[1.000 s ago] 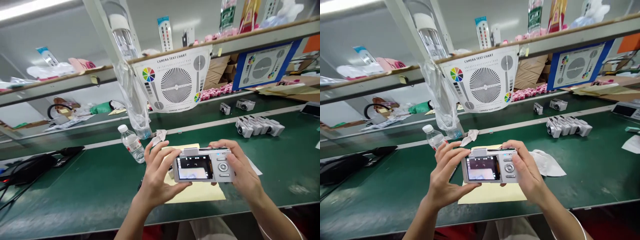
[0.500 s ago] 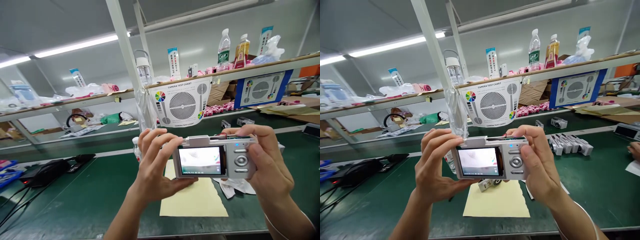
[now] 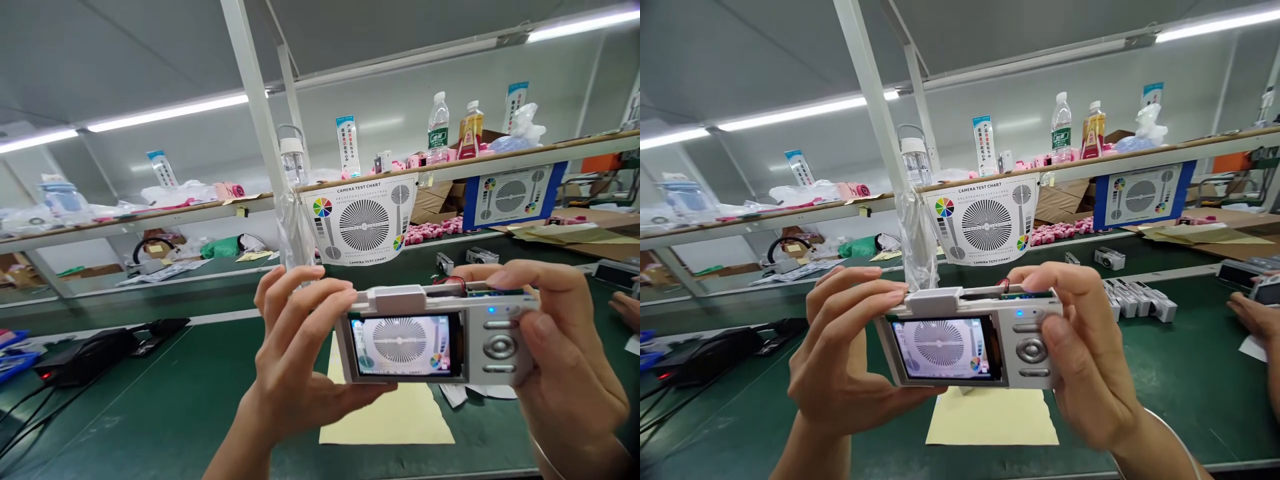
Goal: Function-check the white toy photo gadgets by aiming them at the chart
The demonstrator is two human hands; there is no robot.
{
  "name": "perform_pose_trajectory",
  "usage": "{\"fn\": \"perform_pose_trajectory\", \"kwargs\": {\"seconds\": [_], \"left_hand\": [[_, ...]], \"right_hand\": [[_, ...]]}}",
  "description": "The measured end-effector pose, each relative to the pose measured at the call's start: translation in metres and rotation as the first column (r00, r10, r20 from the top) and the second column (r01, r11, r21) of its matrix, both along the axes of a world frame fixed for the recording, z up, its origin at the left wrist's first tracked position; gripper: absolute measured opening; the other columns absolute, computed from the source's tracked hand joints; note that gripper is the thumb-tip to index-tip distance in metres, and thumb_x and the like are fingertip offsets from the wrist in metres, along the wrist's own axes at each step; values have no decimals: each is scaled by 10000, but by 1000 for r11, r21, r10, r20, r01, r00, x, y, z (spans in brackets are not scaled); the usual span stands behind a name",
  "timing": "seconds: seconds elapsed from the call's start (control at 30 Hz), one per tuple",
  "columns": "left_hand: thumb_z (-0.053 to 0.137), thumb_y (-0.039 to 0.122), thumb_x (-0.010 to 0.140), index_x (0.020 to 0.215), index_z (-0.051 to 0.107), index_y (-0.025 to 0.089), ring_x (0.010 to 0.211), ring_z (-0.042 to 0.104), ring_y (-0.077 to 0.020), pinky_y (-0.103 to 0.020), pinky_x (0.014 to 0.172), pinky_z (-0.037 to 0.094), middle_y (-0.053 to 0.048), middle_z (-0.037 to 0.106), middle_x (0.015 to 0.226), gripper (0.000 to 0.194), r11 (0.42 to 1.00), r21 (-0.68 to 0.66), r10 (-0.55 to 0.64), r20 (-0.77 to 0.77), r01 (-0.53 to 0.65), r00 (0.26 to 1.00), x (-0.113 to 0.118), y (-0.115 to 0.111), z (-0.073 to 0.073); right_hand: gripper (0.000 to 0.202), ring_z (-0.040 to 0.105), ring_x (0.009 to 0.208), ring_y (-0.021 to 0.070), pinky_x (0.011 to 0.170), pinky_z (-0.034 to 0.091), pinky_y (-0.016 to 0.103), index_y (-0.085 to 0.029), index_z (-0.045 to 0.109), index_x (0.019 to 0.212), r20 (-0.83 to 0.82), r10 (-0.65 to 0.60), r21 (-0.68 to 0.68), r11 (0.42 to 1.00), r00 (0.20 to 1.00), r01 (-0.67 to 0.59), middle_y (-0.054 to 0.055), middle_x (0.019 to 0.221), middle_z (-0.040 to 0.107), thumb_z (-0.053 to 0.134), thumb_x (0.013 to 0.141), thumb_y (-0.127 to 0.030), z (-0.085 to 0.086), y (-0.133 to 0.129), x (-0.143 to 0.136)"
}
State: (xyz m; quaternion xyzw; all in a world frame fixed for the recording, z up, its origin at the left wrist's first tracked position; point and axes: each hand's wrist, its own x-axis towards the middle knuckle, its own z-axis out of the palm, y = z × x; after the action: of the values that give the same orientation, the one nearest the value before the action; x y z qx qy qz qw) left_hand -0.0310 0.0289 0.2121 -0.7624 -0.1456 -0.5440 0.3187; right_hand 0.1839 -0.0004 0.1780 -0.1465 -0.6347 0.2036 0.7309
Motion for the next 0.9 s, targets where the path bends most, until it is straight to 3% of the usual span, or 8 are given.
{"fn": "perform_pose_trajectory", "kwargs": {"seconds": [0.1, 0.23, 0.3, 0.5, 0.63, 0.73, 0.9], "left_hand": [[694, 534, 794, 1073, 596, 154, 1007, 608, -319, -538, 972, 423, -112, 695, 942, 482, 999, 36, 17, 16, -17, 1000, 1, -4, 0], [719, 520, 776, 1059, 588, 168, 988, 611, -309, -544, 975, 421, -97, 690, 932, 470, 998, 55, 36, 29, -38, 999, 2, -8, -1], [717, 521, 776, 1058, 585, 170, 983, 612, -309, -547, 972, 425, -97, 683, 925, 469, 997, 65, 35, 35, -37, 999, 3, -10, -2], [691, 537, 785, 1098, 571, 218, 989, 611, -306, -550, 974, 430, -78, 685, 917, 463, 996, 46, 69, 29, -70, 997, 5, -13, -1], [663, 591, 782, 1110, 568, 239, 987, 614, -305, -549, 975, 433, -70, 689, 910, 491, 995, 44, 85, 25, -86, 996, 4, -13, 2], [671, 570, 784, 1095, 570, 213, 990, 608, -311, -550, 979, 427, -86, 688, 913, 485, 996, 56, 74, 7, -75, 997, 4, -13, 6], [692, 577, 765, 1092, 562, 219, 1000, 611, -309, -551, 977, 433, -77, 693, 919, 502, 994, 84, 73, 14, -74, 997, 5, -12, 9]], "right_hand": [[262, 558, 1088, 182, 830, 515, 259, -315, 523, 1204, 103, -31, 36, 999, 994, 27, 9, 1192, 576, 536, 948, -261, -1, -5, 1], [580, 536, 1100, 163, 893, 481, 206, -310, 479, 1196, 129, -138, 129, 984, 982, 122, -12, 1150, 531, 700, 727, -48, 1, -8, -4], [611, 547, 1076, 159, 903, 477, 207, -324, 478, 1161, 127, -179, 118, 979, 976, 164, -20, 1123, 528, 689, 686, -1, 2, -7, -7], [541, 565, 1034, 194, 831, 510, 279, -369, 473, 1127, 112, -162, -4, 987, 980, 163, -10, 1135, 540, 679, 737, -54, 2, -10, -6], [340, 576, 1058, 185, 851, 519, 274, -340, 507, 1187, 98, -55, -16, 998, 994, 57, 1, 1189, 573, 559, 885, -190, 2, -12, -1], [209, 635, 1002, 204, 747, 579, 303, -341, 564, 1120, -19, 21, -88, 996, 1000, -23, -2, 1146, 621, 474, 946, -265, 5, -15, -5], [189, 681, 801, 192, 577, 559, 289, -293, 621, 1005, -193, -78, -111, 992, 978, 58, 6, 1013, 684, 448, 944, -245, 16, -18, -22]]}}
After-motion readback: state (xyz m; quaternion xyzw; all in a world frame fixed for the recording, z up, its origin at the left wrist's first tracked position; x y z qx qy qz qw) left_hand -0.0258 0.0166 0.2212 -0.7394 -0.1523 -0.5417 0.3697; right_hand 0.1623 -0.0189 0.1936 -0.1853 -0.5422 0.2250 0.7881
